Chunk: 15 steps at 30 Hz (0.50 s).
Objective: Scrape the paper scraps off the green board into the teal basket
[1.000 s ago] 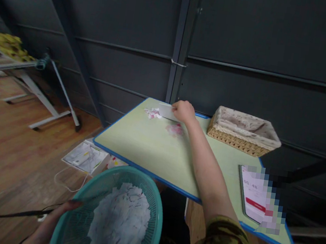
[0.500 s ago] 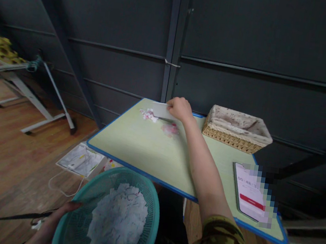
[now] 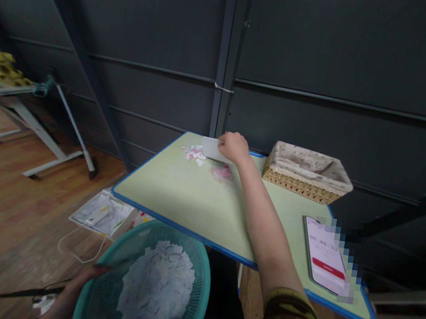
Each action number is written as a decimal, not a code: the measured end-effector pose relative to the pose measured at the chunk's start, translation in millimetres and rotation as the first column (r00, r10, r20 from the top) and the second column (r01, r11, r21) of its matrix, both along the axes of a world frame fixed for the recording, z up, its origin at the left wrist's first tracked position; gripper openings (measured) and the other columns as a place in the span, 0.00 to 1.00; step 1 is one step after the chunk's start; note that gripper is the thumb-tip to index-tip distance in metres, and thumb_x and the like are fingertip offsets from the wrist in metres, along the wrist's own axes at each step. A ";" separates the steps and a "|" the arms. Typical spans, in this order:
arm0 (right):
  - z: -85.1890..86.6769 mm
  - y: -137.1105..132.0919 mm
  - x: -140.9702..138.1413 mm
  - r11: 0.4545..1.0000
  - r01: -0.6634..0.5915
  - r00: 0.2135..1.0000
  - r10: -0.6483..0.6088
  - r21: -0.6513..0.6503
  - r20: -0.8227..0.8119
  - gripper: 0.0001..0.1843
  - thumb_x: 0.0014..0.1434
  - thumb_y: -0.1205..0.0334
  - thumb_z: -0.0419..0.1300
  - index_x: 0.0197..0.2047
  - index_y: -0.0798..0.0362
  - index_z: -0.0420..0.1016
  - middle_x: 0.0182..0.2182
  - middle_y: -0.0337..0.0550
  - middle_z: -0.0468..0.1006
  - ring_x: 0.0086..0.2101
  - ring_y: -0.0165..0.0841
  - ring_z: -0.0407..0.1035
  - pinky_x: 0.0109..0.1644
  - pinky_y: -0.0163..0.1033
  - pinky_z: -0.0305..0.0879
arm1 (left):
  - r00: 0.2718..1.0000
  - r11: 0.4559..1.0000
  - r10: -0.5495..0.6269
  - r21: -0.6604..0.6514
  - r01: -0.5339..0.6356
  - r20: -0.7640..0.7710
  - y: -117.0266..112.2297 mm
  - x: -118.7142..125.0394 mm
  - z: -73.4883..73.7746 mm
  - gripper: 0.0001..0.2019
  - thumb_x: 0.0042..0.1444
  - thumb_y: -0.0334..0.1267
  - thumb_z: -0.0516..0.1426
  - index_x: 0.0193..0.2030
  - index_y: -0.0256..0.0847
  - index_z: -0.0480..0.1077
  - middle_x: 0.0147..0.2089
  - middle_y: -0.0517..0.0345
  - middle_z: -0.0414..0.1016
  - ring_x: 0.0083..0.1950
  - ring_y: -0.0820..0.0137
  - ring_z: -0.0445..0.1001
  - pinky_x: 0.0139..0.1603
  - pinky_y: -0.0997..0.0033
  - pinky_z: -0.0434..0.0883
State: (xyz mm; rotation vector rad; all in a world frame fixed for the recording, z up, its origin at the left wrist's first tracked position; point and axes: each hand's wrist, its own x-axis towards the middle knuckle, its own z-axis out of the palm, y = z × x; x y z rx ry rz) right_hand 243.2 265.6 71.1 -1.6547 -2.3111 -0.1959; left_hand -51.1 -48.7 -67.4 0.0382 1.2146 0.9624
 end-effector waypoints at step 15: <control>3.5 -4.3 -3.2 0.995 -0.091 0.996 0.092 -0.050 0.011 0.14 0.53 0.67 0.54 0.34 0.54 0.82 0.34 0.52 0.82 0.37 0.41 0.74 0.37 0.40 0.57 | 1.000 1.000 0.005 0.005 -0.005 0.005 -0.6 1.1 2.0 0.02 0.44 0.33 0.65 0.25 0.37 0.77 0.25 0.50 0.84 0.30 0.56 0.82 0.41 0.59 0.77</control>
